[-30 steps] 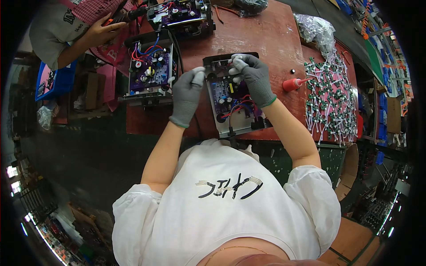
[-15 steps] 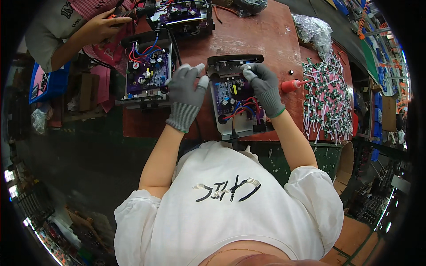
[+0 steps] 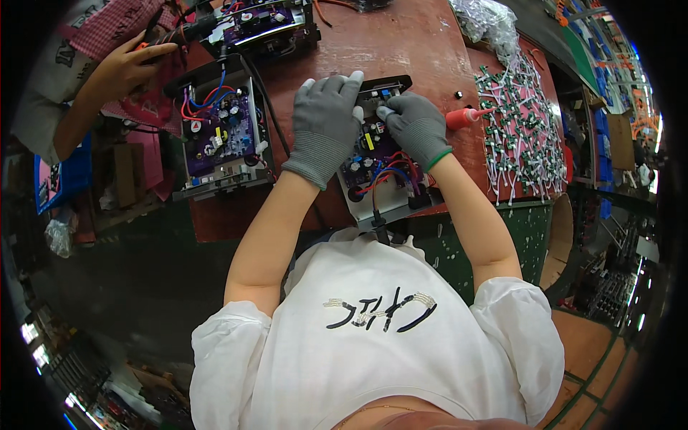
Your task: The person assembles electronic devices on a workbench. They open the casing of two black units, connect internal wires, and use a screwdriver to secure components. A coworker performs similar assembly tasks nearby.
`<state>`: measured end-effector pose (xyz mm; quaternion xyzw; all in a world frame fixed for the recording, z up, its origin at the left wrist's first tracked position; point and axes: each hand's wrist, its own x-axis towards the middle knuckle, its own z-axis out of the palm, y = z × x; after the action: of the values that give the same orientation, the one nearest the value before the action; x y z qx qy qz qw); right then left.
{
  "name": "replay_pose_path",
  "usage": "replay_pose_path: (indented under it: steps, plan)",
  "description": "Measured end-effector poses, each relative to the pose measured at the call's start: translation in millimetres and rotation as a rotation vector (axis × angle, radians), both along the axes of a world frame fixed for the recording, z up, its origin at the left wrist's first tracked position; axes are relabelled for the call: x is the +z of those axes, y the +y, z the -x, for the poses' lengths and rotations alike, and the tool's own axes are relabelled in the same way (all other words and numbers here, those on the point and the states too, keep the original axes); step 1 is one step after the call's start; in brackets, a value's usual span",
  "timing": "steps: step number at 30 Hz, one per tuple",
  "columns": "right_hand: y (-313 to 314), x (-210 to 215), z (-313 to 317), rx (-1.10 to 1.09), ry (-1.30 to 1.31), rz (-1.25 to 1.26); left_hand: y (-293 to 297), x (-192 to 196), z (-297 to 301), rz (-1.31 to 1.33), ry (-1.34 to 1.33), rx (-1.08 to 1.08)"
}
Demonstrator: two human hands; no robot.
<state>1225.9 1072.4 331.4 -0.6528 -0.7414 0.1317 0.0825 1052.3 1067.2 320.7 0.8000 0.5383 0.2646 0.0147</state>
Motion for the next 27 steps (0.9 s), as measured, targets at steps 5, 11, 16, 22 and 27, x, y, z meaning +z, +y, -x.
replay_pose_path:
  steps: [5,11,16,22,27]
  plan:
    - [-3.6,-3.5,0.9,-0.040,0.026,-0.020,6.2,-12.3,-2.1,-0.049,-0.036,-0.005]
    - [-3.3,-11.5,1.6,-0.199,0.219,0.106,5.7,-15.4,-3.9,-0.131,-0.050,0.002]
    - [1.5,-12.2,2.9,-0.268,0.359,0.257,6.1,-17.7,-5.3,-0.108,-0.078,0.001]
    - [2.1,-13.3,0.1,-0.255,0.321,0.248,5.8,-15.9,-4.0,-0.142,-0.065,-0.002]
    - [-6.0,-14.4,1.4,-0.104,0.088,-0.166,4.4,-14.6,-4.6,-0.107,-0.077,-0.015]
